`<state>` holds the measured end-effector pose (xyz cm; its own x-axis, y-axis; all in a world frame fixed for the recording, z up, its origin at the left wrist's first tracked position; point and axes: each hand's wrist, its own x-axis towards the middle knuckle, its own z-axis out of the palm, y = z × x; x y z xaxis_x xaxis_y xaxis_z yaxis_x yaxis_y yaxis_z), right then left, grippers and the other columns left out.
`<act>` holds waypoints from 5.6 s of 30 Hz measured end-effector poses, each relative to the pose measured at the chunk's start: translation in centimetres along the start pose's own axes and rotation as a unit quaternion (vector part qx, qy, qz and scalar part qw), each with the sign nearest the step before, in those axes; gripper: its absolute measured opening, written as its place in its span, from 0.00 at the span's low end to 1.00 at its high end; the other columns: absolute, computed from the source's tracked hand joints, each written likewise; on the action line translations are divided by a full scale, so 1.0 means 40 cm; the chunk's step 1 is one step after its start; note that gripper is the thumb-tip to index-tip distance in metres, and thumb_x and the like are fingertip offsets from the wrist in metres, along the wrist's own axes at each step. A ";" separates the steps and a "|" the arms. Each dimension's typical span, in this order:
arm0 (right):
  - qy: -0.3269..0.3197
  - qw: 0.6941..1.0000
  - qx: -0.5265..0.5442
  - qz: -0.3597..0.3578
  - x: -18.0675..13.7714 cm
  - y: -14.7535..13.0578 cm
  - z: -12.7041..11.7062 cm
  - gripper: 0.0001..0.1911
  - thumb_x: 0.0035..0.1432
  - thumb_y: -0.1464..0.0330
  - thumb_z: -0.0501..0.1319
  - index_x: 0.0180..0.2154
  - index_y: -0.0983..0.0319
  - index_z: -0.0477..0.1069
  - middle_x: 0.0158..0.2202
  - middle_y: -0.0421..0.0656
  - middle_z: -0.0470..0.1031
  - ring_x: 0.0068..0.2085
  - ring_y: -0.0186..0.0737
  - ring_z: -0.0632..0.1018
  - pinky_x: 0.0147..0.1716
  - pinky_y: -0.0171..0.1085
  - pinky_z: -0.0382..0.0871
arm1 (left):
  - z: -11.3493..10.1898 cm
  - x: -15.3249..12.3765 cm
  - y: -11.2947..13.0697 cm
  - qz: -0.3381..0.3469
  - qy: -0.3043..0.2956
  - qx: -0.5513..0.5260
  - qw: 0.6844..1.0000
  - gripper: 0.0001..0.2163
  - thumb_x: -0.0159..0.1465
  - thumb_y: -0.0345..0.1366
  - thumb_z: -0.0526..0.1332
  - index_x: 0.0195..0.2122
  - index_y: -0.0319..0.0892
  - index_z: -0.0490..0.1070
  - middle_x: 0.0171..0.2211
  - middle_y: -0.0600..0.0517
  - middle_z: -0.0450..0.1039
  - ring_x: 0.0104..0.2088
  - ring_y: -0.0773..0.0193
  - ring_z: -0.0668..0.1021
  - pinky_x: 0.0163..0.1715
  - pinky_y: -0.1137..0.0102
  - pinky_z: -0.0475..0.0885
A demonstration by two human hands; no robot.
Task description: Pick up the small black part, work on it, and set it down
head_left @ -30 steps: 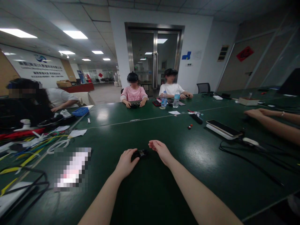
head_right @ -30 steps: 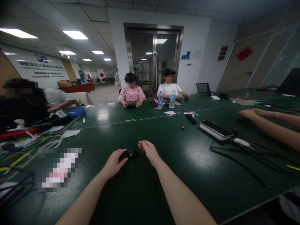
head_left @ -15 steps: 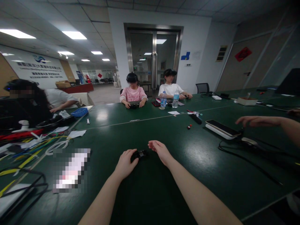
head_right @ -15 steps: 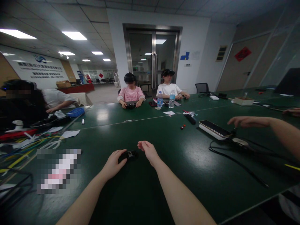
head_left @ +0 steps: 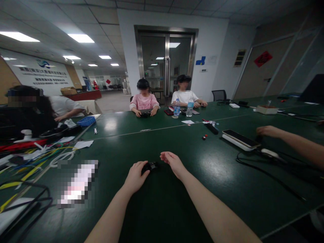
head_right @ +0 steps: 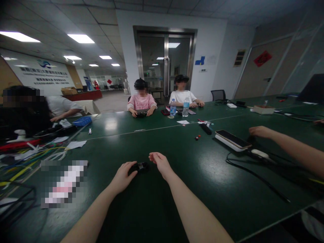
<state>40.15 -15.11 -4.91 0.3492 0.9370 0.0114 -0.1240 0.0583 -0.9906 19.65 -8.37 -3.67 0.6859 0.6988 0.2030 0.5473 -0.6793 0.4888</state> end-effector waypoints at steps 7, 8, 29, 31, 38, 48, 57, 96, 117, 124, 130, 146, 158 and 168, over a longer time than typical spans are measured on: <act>-0.002 0.999 -0.035 0.001 -0.011 -0.015 0.006 0.17 0.55 0.56 0.53 0.40 0.59 0.71 0.41 0.44 0.73 0.43 0.40 0.73 0.43 0.40 0.63 | 0.001 0.002 0.000 -0.024 -0.009 0.005 1.000 0.19 0.59 0.41 0.53 0.53 0.46 0.62 0.52 0.49 0.65 0.52 0.57 0.66 0.51 0.61 0.60; -0.003 0.999 -0.049 -0.002 -0.013 -0.017 0.008 0.17 0.55 0.56 0.53 0.40 0.59 0.71 0.41 0.44 0.73 0.43 0.40 0.73 0.43 0.40 0.63 | 0.002 0.003 0.000 -0.022 -0.009 0.005 1.000 0.19 0.59 0.41 0.53 0.53 0.46 0.62 0.52 0.49 0.65 0.52 0.57 0.66 0.51 0.61 0.60; -0.087 0.937 -0.320 -0.115 -0.051 -0.036 0.057 0.15 0.47 0.62 0.63 0.41 0.51 0.72 0.45 0.42 0.67 0.49 0.45 0.66 0.48 0.45 0.57 | 0.008 0.002 -0.004 -0.003 0.003 0.004 1.000 0.20 0.59 0.40 0.53 0.53 0.45 0.62 0.52 0.48 0.64 0.53 0.57 0.65 0.53 0.60 0.58; -0.090 0.936 -0.321 -0.114 -0.050 -0.033 0.057 0.16 0.46 0.63 0.63 0.41 0.51 0.71 0.45 0.41 0.67 0.49 0.45 0.66 0.49 0.46 0.57 | 0.007 0.002 -0.002 -0.008 0.001 0.004 1.000 0.20 0.59 0.39 0.53 0.53 0.45 0.61 0.52 0.49 0.64 0.53 0.57 0.65 0.53 0.60 0.58; -0.097 0.934 -0.325 -0.116 -0.048 -0.027 0.055 0.12 0.47 0.63 0.63 0.37 0.52 0.73 0.44 0.41 0.67 0.48 0.45 0.66 0.49 0.45 0.56 | 0.007 0.001 -0.002 -0.015 0.000 0.000 1.000 0.20 0.59 0.40 0.53 0.53 0.45 0.61 0.53 0.49 0.64 0.53 0.56 0.65 0.53 0.60 0.58; -0.098 0.930 -0.338 -0.106 -0.049 -0.028 0.056 0.11 0.48 0.62 0.61 0.38 0.52 0.72 0.44 0.40 0.66 0.47 0.44 0.66 0.48 0.45 0.56 | 0.005 0.002 -0.007 -0.005 -0.003 -0.001 1.000 0.19 0.60 0.40 0.53 0.53 0.47 0.61 0.53 0.50 0.64 0.53 0.57 0.65 0.52 0.61 0.59; -0.103 0.901 -0.403 -0.127 -0.045 -0.027 0.059 0.12 0.50 0.63 0.60 0.39 0.54 0.71 0.44 0.40 0.66 0.47 0.42 0.67 0.49 0.44 0.58 | 0.005 0.002 -0.001 -0.001 0.005 0.017 1.000 0.19 0.59 0.38 0.55 0.52 0.46 0.62 0.51 0.50 0.65 0.52 0.59 0.66 0.52 0.62 0.59; -0.052 0.982 -0.161 -0.082 -0.007 -0.002 0.021 0.16 0.51 0.63 0.59 0.44 0.58 0.67 0.41 0.41 0.72 0.42 0.37 0.72 0.45 0.41 0.65 | -0.003 -0.001 0.008 -0.016 -0.003 0.011 1.000 0.19 0.59 0.38 0.55 0.52 0.45 0.62 0.52 0.50 0.65 0.52 0.59 0.66 0.52 0.63 0.59; -0.001 0.997 -0.068 -0.037 -0.013 -0.016 0.011 0.19 0.52 0.64 0.57 0.47 0.57 0.65 0.47 0.42 0.70 0.49 0.39 0.70 0.49 0.41 0.63 | -0.003 -0.002 0.004 -0.019 -0.007 0.010 1.000 0.19 0.59 0.39 0.54 0.53 0.47 0.61 0.52 0.50 0.64 0.53 0.58 0.65 0.52 0.62 0.59; 0.007 0.998 -0.046 -0.032 -0.005 -0.005 0.006 0.20 0.52 0.63 0.57 0.49 0.57 0.64 0.49 0.43 0.69 0.49 0.39 0.70 0.48 0.42 0.64 | -0.009 -0.003 0.014 -0.025 -0.015 0.007 1.000 0.19 0.60 0.39 0.54 0.53 0.46 0.61 0.53 0.50 0.64 0.53 0.58 0.65 0.52 0.61 0.59; 0.013 0.999 -0.036 -0.028 0.000 0.006 -0.005 0.20 0.52 0.63 0.56 0.49 0.56 0.64 0.48 0.42 0.69 0.47 0.39 0.71 0.47 0.42 0.65 | -0.005 -0.002 0.009 -0.024 -0.010 0.006 1.000 0.19 0.59 0.39 0.54 0.53 0.47 0.61 0.52 0.50 0.64 0.53 0.58 0.65 0.52 0.61 0.60; 0.017 0.999 -0.034 -0.023 0.005 0.012 -0.010 0.21 0.52 0.62 0.56 0.49 0.56 0.63 0.49 0.43 0.69 0.48 0.40 0.71 0.46 0.42 0.65 | -0.004 0.001 0.012 -0.019 -0.010 0.008 1.000 0.19 0.59 0.39 0.55 0.52 0.46 0.61 0.52 0.50 0.64 0.52 0.58 0.66 0.52 0.62 0.59; 0.014 0.999 -0.043 -0.013 -0.011 -0.013 -0.001 0.19 0.52 0.61 0.58 0.47 0.56 0.66 0.48 0.43 0.70 0.49 0.40 0.71 0.47 0.41 0.65 | 0.001 0.001 0.001 -0.006 -0.002 0.009 1.000 0.19 0.59 0.40 0.54 0.52 0.47 0.61 0.51 0.50 0.65 0.51 0.58 0.66 0.51 0.62 0.60; -0.044 0.987 -0.150 -0.049 -0.027 -0.025 0.023 0.16 0.52 0.62 0.58 0.44 0.57 0.68 0.42 0.41 0.71 0.44 0.39 0.72 0.44 0.41 0.66 | 0.002 -0.001 -0.001 -0.012 -0.004 0.005 1.000 0.19 0.59 0.40 0.54 0.53 0.46 0.61 0.52 0.50 0.64 0.52 0.58 0.66 0.51 0.62 0.60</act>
<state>39.04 -15.85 -3.82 0.2631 0.9587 0.1079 0.1914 0.0578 -0.9798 19.63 -8.39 -3.76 0.6763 0.7134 0.1833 0.5689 -0.6639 0.4854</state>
